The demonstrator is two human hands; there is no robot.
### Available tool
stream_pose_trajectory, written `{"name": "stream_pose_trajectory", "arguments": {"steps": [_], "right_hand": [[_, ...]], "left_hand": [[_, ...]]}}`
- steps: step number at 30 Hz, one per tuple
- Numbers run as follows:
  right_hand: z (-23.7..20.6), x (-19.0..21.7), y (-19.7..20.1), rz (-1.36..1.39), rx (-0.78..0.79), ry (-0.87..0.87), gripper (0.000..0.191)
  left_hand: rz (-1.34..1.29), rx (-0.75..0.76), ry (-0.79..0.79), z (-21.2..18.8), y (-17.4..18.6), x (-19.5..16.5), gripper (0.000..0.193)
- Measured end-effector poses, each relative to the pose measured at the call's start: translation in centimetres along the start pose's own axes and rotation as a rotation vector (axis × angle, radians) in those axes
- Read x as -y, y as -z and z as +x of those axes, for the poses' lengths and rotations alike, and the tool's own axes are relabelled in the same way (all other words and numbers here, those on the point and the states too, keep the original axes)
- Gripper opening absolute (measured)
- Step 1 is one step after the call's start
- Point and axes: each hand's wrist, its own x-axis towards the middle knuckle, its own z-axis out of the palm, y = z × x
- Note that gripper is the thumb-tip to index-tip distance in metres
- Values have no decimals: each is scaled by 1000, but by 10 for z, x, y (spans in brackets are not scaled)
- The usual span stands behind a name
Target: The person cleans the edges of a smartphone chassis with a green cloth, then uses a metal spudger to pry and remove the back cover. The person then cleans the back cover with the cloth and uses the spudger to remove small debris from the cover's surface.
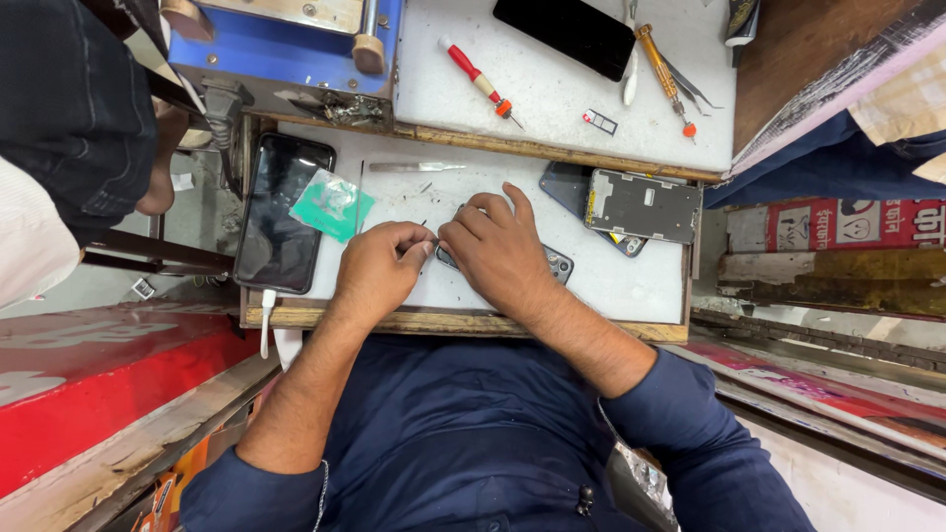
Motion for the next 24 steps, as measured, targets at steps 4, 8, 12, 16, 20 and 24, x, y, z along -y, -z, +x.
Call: {"name": "stream_pose_trajectory", "arguments": {"steps": [4,8,12,16,20,24], "right_hand": [[-1,-3,-5,28,-5,11,17],[-3,-8,-8,48,-10,32,18],[-2,-9,-8,60,5,37,18],[0,-9,-3,120,-1,18,17],[4,-10,9,238,-27,-9,16],[15,-11,14,345,-73,-23,15]], "left_hand": [[-1,25,14,2,2,-1,18],[11,39,-1,4,4,-3,19],[0,42,-20,4,4,-1,18],[-38,37,-87,3,4,3,17],[-186,27,-166,2,10,5,16],[-173,-40,-178,-3,22,-4,16]]}}
